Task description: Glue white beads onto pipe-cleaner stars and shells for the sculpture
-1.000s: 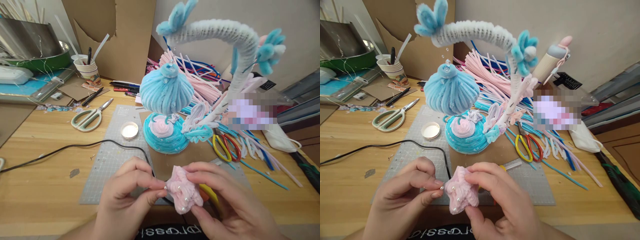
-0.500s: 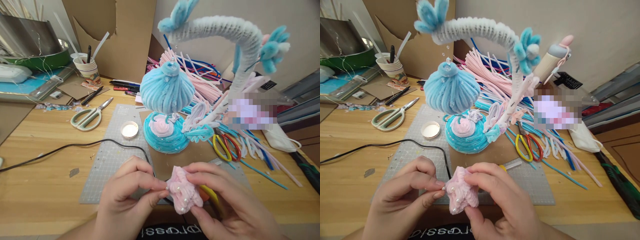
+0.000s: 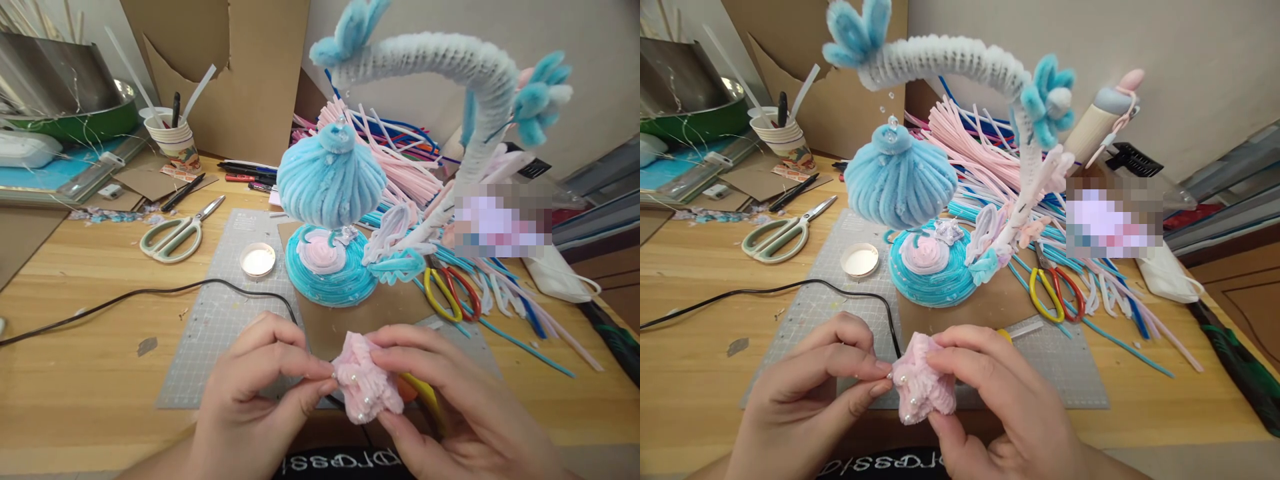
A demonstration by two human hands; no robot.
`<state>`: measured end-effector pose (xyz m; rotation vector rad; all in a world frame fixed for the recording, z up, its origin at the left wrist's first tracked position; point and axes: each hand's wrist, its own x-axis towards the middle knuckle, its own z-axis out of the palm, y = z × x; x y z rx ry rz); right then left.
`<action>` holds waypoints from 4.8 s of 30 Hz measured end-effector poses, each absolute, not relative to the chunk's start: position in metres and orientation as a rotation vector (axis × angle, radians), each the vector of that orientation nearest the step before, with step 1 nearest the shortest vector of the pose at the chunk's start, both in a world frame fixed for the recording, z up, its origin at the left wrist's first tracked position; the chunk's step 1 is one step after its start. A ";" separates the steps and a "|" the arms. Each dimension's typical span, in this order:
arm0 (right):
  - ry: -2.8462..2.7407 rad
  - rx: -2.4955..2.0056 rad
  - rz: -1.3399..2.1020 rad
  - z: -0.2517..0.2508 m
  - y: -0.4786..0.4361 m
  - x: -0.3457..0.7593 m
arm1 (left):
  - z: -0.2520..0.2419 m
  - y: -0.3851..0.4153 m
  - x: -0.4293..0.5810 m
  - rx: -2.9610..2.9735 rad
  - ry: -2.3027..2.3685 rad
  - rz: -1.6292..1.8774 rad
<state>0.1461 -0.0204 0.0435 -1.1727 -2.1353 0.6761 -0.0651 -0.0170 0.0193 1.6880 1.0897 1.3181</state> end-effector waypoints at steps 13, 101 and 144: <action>-2.125 -1.089 0.678 0.041 -0.018 0.147 | 0.020 -0.014 -0.066 1.815 1.069 1.314; -1.894 -1.443 1.048 0.040 0.016 0.141 | 0.020 -0.023 -0.068 1.513 1.238 1.539; -2.179 -1.408 0.754 0.023 0.017 0.145 | -0.007 0.044 -0.064 1.994 1.468 0.855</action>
